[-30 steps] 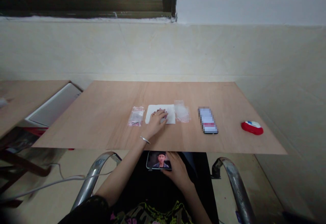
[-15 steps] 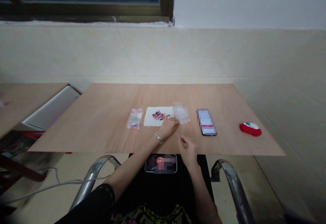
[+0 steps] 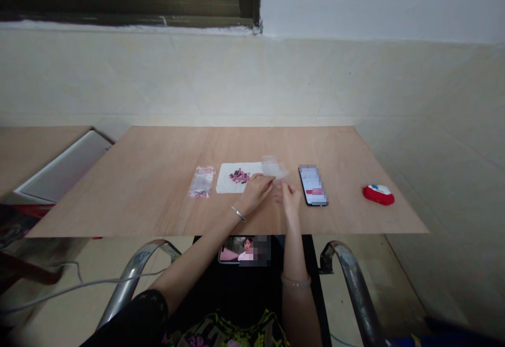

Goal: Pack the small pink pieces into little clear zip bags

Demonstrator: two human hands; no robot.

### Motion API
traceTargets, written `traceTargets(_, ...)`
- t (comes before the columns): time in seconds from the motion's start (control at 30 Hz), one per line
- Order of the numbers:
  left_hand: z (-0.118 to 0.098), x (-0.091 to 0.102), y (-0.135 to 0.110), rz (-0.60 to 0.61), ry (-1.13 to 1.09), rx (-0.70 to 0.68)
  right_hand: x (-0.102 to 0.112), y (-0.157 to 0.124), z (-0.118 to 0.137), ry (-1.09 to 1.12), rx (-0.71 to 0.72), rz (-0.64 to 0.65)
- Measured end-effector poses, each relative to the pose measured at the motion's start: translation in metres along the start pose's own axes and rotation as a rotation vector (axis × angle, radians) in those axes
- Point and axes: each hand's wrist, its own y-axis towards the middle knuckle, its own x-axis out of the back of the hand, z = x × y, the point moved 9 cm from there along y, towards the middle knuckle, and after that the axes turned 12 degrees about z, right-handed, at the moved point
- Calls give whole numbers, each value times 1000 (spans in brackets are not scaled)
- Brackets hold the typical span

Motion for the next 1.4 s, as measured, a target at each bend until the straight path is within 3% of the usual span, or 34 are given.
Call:
traceTargets(0.13, -9, 29, -11, -99, -86, -21, -19, 1, 26, 88, 16, 54)
traceTargets(0.27, -8, 54, -23, -182, -168, -18, -45, -10, 53, 87, 54, 195)
traceTargets(0.47, 1, 76, -34, -263, -304, 53, -61, -27, 84, -26, 142, 269)
traceTargets(0.67, 4, 79, -37, -279, -552, 54, -51, -31, 93, -329, 216, 173)
traceTargets(0.83, 4, 77, -33, -224, -585, 70, -49, -34, 98, -464, 218, 162)
traceTargets(0.97, -1, 82, -33, -220, -471, 86, -56, -37, 103, -415, 227, 196)
traceTargets(1.13, -5, 99, -39, -315, -368, 106, -56, -38, 108, -249, 218, 113)
traceTargets(1.4, -12, 103, -34, -318, -615, 93, -59, -36, 107, -223, 205, 170)
